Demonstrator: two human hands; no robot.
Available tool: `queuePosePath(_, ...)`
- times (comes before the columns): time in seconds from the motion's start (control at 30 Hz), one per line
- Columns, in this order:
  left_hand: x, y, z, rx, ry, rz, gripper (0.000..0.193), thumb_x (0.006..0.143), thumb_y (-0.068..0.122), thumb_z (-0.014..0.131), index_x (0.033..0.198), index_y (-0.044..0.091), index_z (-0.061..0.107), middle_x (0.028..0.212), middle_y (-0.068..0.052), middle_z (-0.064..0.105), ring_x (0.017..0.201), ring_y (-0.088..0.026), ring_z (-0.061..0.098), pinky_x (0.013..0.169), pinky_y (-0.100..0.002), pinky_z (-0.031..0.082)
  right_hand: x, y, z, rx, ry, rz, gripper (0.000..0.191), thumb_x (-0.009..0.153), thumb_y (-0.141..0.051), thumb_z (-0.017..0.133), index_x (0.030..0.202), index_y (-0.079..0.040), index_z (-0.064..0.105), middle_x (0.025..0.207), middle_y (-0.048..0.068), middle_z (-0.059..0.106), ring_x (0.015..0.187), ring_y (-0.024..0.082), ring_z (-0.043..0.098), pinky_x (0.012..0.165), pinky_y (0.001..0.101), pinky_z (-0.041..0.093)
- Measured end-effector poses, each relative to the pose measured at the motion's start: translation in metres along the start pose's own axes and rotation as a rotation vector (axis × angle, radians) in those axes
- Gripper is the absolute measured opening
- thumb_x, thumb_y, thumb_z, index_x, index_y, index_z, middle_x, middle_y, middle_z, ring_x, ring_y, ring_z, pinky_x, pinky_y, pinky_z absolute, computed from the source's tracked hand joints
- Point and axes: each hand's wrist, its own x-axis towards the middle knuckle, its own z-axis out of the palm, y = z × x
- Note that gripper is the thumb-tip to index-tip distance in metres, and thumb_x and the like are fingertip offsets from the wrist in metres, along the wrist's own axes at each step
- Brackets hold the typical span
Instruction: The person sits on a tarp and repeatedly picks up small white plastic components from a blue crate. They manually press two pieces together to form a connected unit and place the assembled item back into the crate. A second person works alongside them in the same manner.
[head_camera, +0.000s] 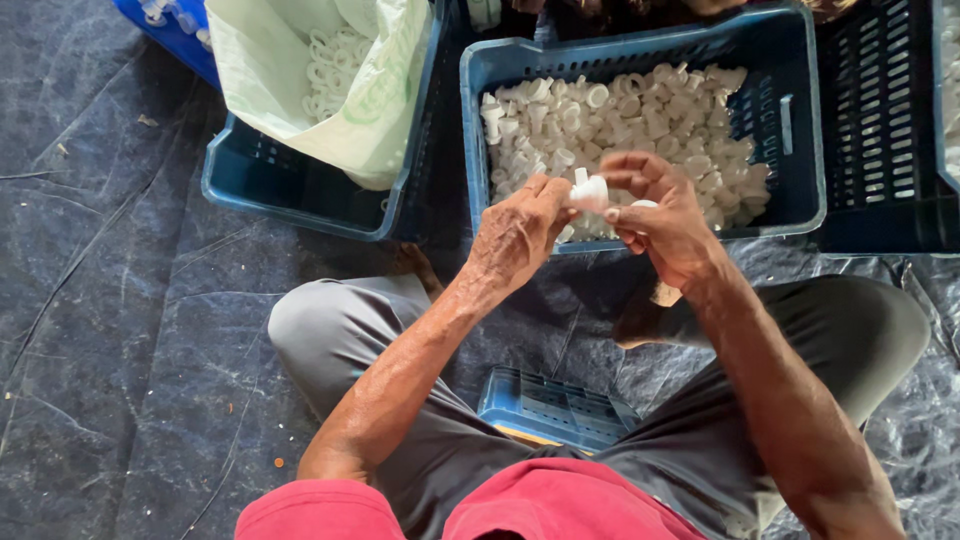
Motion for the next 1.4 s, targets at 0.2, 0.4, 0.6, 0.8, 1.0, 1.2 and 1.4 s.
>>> queuePosePath(0.2,0.000,0.001,0.001,0.037,0.003,0.039,0.020,0.095,0.017,0.073,0.103,0.006,0.057,0.098,-0.013,0.063,0.089,-0.034,0.069,0.072,-0.043,0.055,0.008,0.007,0.003,-0.015,0.061,0.171,0.050,0.104,-0.038,0.064,0.123,0.008,0.069,0.087,0.013,0.075,0.051,0.004,0.051,0.038,0.0166,0.036)
queuePosePath(0.4,-0.001,0.000,0.000,0.014,-0.002,0.021,0.020,0.094,0.016,0.073,0.103,0.006,0.058,0.097,-0.013,0.063,0.089,-0.035,0.069,0.072,-0.043,0.055,0.001,-0.001,0.000,-0.020,0.018,0.092,0.047,0.082,-0.010,0.073,0.126,-0.003,0.057,0.096,0.006,0.071,0.056,0.003,0.054,0.041,0.0177,0.039)
queuePosePath(0.6,-0.002,0.001,-0.001,0.022,-0.007,0.047,0.021,0.093,0.015,0.074,0.104,0.006,0.059,0.098,-0.013,0.064,0.090,-0.034,0.070,0.072,-0.043,0.055,0.003,0.003,0.005,0.061,-0.037,0.163,0.053,0.106,-0.038,0.065,0.128,0.009,0.066,0.090,0.016,0.073,0.052,0.004,0.052,0.039,0.0171,0.038)
queuePosePath(0.8,-0.003,0.000,-0.002,0.019,-0.001,0.031,0.021,0.094,0.015,0.074,0.104,0.005,0.059,0.098,-0.013,0.063,0.090,-0.034,0.070,0.073,-0.043,0.055,0.003,0.011,-0.004,0.044,-0.017,0.138,0.049,0.086,-0.019,0.072,0.131,-0.004,0.061,0.096,0.005,0.072,0.053,0.002,0.053,0.038,0.0171,0.038)
queuePosePath(1.0,-0.004,0.002,0.000,0.057,-0.032,0.042,0.018,0.095,0.015,0.073,0.106,0.006,0.061,0.097,-0.012,0.063,0.089,-0.033,0.070,0.071,-0.042,0.055,0.007,0.015,-0.002,0.048,-0.078,0.078,0.049,0.106,-0.033,0.072,0.123,0.011,0.061,0.092,0.016,0.070,0.056,0.007,0.055,0.041,0.0197,0.039)
queuePosePath(1.2,-0.002,0.002,-0.005,0.012,0.015,0.063,0.021,0.093,0.016,0.072,0.104,0.004,0.059,0.099,-0.013,0.064,0.089,-0.035,0.069,0.071,-0.044,0.054,0.001,0.015,-0.007,0.099,-0.026,0.149,0.041,0.091,-0.026,0.071,0.128,-0.011,0.059,0.096,0.004,0.074,0.053,0.001,0.052,0.039,0.0172,0.037)
queuePosePath(1.4,-0.005,0.003,-0.002,0.025,-0.027,0.049,0.017,0.096,0.014,0.072,0.105,0.006,0.060,0.098,-0.014,0.064,0.090,-0.036,0.070,0.073,-0.045,0.055,0.009,0.026,-0.005,0.010,-0.070,0.112,0.031,0.107,-0.023,0.072,0.120,0.005,0.070,0.088,0.010,0.074,0.056,0.005,0.056,0.040,0.0192,0.038)
